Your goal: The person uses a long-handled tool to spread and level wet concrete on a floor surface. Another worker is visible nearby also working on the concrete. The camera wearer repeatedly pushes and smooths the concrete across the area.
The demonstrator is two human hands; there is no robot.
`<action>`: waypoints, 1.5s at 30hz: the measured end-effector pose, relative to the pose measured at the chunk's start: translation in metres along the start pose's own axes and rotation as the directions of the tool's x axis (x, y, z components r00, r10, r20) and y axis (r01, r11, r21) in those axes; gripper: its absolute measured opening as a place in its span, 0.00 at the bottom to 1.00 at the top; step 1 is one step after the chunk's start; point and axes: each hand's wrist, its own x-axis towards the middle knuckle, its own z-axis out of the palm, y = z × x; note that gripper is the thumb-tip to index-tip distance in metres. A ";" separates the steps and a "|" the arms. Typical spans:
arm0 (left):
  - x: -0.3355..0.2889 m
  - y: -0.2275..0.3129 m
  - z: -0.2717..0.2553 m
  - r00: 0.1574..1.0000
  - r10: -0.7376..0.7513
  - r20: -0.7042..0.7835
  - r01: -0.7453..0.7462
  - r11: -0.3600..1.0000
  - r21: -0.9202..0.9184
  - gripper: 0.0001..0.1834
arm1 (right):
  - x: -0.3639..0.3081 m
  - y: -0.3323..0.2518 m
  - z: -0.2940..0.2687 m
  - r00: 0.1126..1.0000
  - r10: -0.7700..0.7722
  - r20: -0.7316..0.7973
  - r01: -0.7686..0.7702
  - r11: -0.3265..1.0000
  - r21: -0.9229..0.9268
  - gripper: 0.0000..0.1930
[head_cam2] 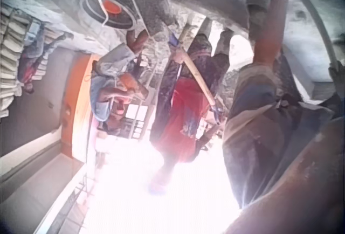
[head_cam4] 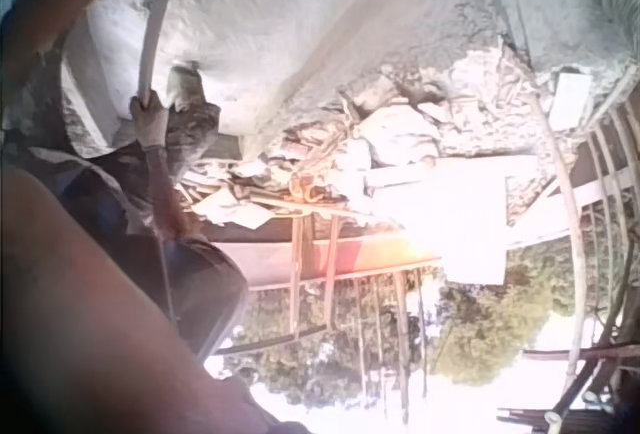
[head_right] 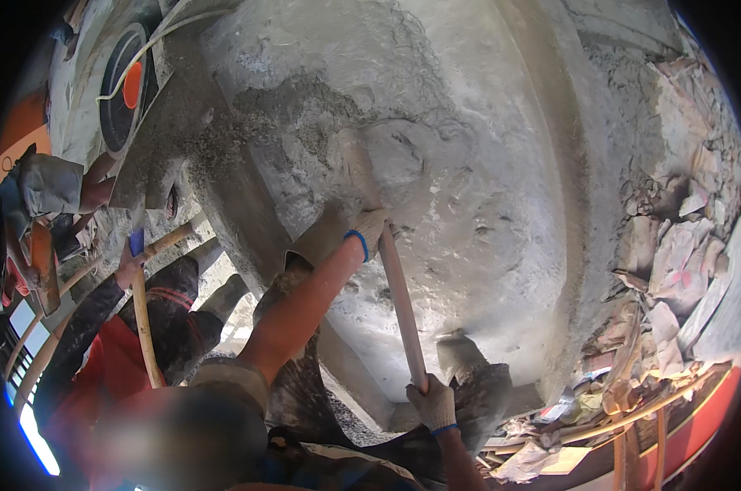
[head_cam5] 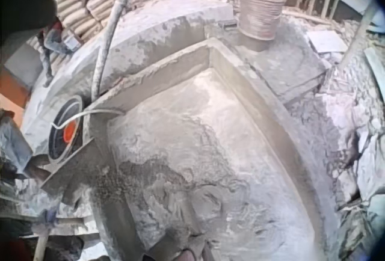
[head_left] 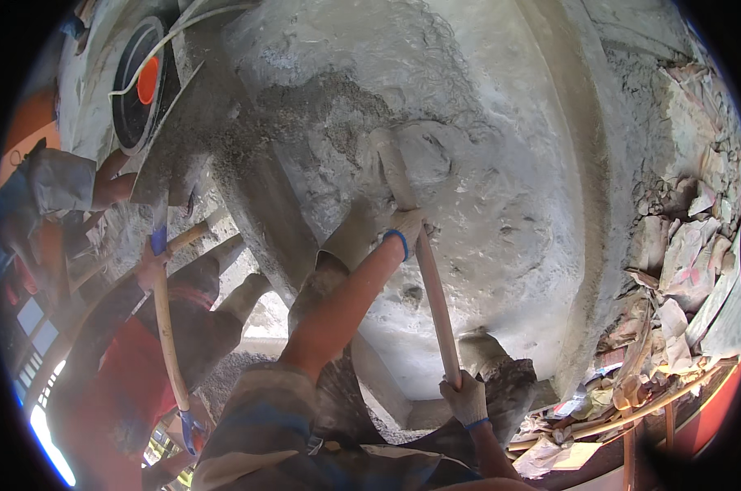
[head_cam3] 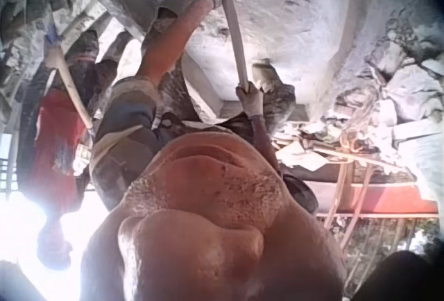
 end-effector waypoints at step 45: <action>-0.016 -0.081 -0.012 0.989 -0.103 0.104 0.117 0.982 -0.146 0.12 | -0.050 0.053 -0.003 0.999 0.030 0.034 -0.029 0.999 -0.024 0.22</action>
